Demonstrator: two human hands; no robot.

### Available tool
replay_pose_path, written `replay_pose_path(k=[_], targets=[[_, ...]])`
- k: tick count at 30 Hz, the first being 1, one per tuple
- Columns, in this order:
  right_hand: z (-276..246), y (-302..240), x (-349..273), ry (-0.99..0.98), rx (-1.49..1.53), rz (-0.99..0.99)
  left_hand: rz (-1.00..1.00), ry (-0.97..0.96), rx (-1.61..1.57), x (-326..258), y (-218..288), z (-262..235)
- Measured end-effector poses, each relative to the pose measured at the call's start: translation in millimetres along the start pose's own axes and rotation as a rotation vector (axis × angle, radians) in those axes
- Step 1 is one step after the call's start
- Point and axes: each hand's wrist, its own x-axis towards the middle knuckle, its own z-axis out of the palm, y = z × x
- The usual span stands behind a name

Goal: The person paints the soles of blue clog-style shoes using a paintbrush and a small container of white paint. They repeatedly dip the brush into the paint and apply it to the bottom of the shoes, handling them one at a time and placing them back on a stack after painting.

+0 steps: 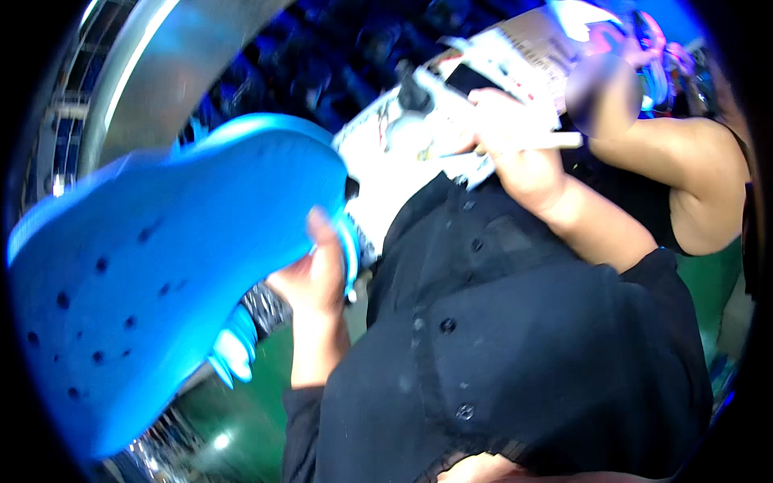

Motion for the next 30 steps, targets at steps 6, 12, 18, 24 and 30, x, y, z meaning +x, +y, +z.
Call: replay_pose_path(k=[6,12,18,24,30], targets=[[-35,53,-39,0.169,0.217,0.208,-0.314,-0.275,-0.491,32,76,-17],[-86,58,-63,0.256,0.194,0.369,-0.591,-1.217,-0.76,107,144,101],[-117,61,-76,0.285,0.238,0.509,-0.806,-0.844,-1.314,247,254,353],[-112,81,-98,0.398,0.399,0.642,-0.455,-0.803,-1.246,176,258,361],[-91,89,-91,0.321,0.52,0.687,-0.585,-0.632,-0.562,114,86,183]])
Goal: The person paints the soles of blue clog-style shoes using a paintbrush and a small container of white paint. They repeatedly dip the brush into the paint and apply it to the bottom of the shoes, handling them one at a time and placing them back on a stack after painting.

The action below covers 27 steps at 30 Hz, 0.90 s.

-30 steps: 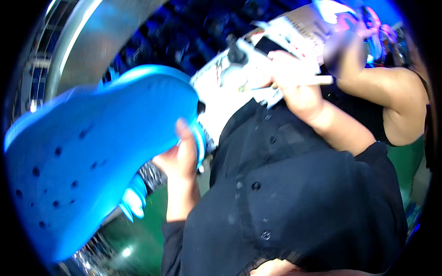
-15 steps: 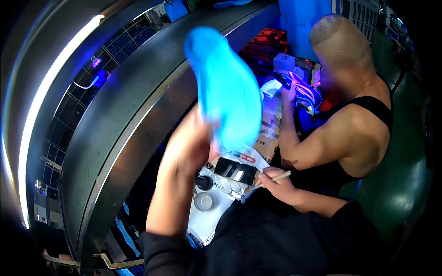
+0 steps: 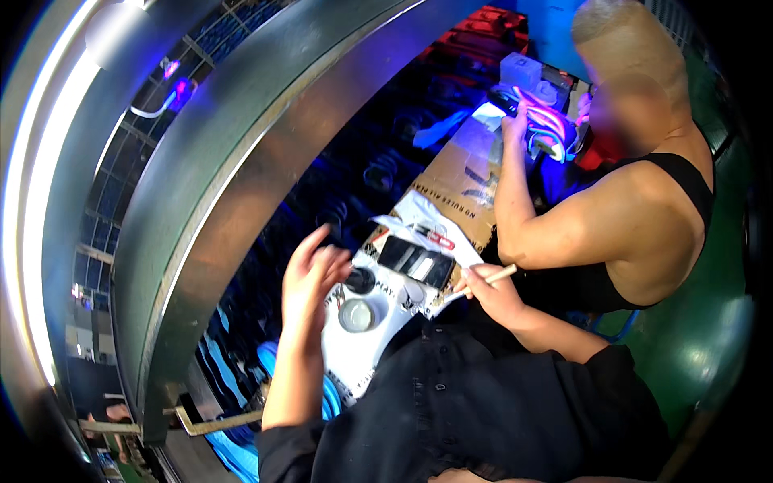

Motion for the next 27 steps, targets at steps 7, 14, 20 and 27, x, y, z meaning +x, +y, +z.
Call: replay_pose_path(k=[7,14,20,27], targets=[[58,20,11,-0.076,0.014,0.084,0.078,1.187,0.236,-253,-136,-307],[103,23,26,-0.181,0.047,0.051,-0.344,1.956,-0.538,-439,-201,-424],[141,7,32,-0.252,0.056,0.163,-0.125,1.597,-0.805,-470,-234,-459],[168,6,18,-0.267,0.023,0.185,-0.19,1.358,-0.79,-440,-234,-467]])
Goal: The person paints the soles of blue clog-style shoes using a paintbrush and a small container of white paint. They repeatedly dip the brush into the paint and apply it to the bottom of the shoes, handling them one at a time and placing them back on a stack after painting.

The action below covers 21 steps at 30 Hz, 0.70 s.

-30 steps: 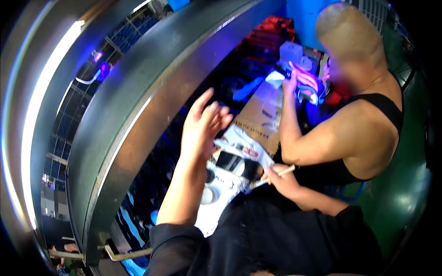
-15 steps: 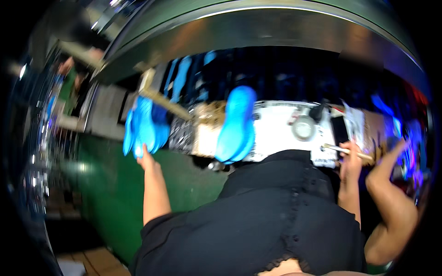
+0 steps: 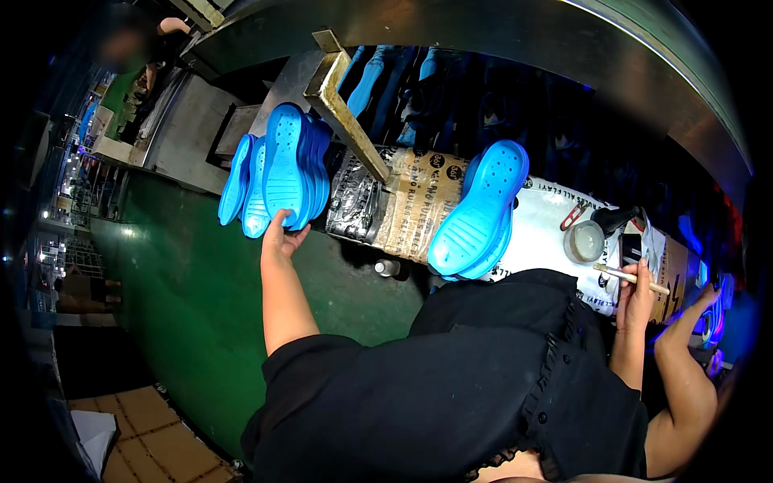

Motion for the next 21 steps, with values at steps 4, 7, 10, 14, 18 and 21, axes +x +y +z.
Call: replay_pose_path(k=[4,7,10,14,18,21], targets=[[1,4,-2,-0.006,0.017,0.026,0.018,-0.084,-0.112,-22,2,22],[-13,13,-9,0.041,-0.017,-0.021,-0.046,-0.158,-0.113,3,-12,47],[-7,14,-12,0.0,-0.079,-0.018,0.091,-0.207,-0.091,34,-38,22],[9,4,-34,-0.07,-0.128,0.018,0.138,-0.076,-0.039,7,-59,-32],[-5,3,-33,0.05,0.031,0.052,-0.082,-0.078,0.181,-39,-68,-119],[-10,15,-31,0.012,0.056,0.073,-0.181,-0.117,0.382,-79,-72,-146]])
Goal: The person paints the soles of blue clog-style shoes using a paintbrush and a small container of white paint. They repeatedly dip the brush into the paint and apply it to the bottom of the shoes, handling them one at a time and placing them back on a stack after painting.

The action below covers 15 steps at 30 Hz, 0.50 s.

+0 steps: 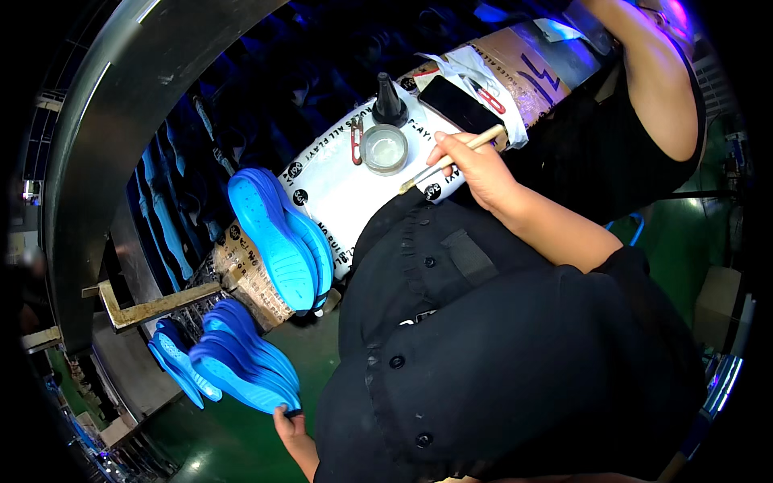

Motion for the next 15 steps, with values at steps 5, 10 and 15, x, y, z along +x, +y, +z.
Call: replay_pose_path(k=[5,10,15], targets=[[11,-4,2,-0.123,-0.005,0.024,0.074,-0.204,0.134,-48,-2,80],[3,-7,0,-0.091,0.008,0.001,0.1,-0.097,0.227,10,-2,87],[-9,2,0,-0.006,-0.01,-0.078,0.171,-0.366,0.107,-15,33,227]])
